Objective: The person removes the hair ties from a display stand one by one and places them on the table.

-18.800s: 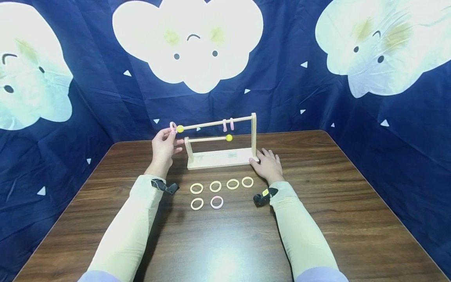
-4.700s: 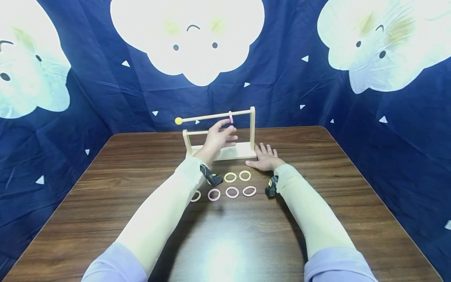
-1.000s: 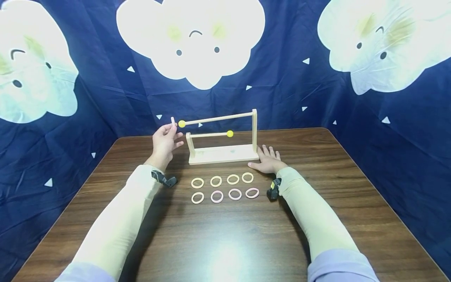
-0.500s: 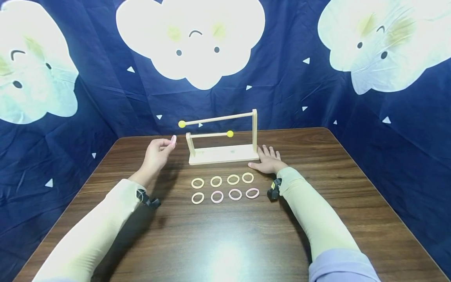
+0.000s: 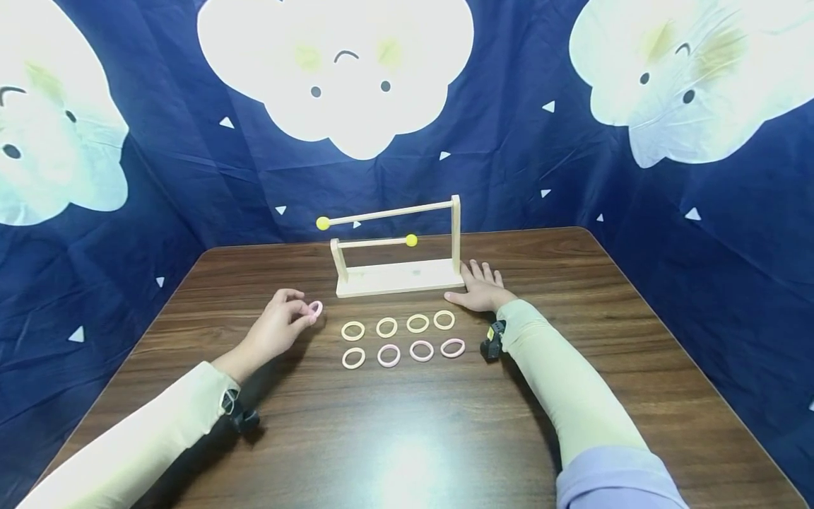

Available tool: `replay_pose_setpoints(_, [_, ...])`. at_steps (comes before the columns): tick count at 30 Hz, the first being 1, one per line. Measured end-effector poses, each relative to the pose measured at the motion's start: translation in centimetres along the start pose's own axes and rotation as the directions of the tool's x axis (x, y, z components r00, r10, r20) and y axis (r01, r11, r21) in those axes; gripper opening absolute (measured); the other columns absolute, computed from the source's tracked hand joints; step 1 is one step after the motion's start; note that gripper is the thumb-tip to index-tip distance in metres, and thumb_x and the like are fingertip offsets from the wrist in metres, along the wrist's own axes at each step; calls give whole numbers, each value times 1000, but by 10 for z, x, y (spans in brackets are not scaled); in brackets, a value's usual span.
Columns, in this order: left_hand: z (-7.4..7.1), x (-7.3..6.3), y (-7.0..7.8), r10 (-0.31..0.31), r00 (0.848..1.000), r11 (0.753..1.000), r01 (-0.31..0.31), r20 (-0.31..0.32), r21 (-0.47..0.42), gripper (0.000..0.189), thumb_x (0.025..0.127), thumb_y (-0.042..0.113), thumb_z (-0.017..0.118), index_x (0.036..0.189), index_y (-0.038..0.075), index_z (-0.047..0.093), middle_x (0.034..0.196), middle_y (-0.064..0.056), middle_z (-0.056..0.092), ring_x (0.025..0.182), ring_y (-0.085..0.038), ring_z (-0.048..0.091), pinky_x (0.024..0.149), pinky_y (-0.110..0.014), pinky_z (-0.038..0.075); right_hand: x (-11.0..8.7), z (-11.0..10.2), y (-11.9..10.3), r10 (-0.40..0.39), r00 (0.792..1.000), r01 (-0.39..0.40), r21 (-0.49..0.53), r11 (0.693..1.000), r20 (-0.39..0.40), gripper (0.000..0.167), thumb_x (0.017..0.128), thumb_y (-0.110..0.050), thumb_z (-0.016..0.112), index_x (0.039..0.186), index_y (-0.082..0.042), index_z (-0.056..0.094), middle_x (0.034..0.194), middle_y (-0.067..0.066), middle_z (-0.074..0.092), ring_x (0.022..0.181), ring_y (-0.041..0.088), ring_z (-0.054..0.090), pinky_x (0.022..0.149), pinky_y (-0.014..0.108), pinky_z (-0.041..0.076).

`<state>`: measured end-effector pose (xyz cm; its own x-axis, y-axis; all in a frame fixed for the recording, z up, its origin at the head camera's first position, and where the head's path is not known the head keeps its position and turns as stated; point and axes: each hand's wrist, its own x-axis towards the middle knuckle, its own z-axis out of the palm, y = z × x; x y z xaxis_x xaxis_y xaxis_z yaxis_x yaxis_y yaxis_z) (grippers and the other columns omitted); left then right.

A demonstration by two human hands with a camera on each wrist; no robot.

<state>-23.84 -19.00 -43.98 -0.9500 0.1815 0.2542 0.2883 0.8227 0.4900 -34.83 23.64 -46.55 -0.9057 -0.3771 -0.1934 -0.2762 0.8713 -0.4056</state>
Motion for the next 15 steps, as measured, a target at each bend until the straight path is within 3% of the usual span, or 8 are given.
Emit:
replay_pose_setpoints(7, [8,-18,3,106,993,978,-113,48,173,6,89,19,79,85,15,77,131,-20,58,116,-44,55,89,-62,46,-3,-3,-4,-3,1000,3,18,1000,-3,108,94,-73,45,161,0,2,166,27,-7,150,48,-14,116,66,-9])
replay_pose_setpoints(15, [8,-35,10,133,988,967,-146,74,208,8,84,20,83,78,21,77,137,-19,60,123,-44,53,94,-64,45,6,3,5,7,1000,-7,-18,1000,1,109,92,-77,40,162,-5,-1,167,23,-8,151,44,-15,118,63,-8])
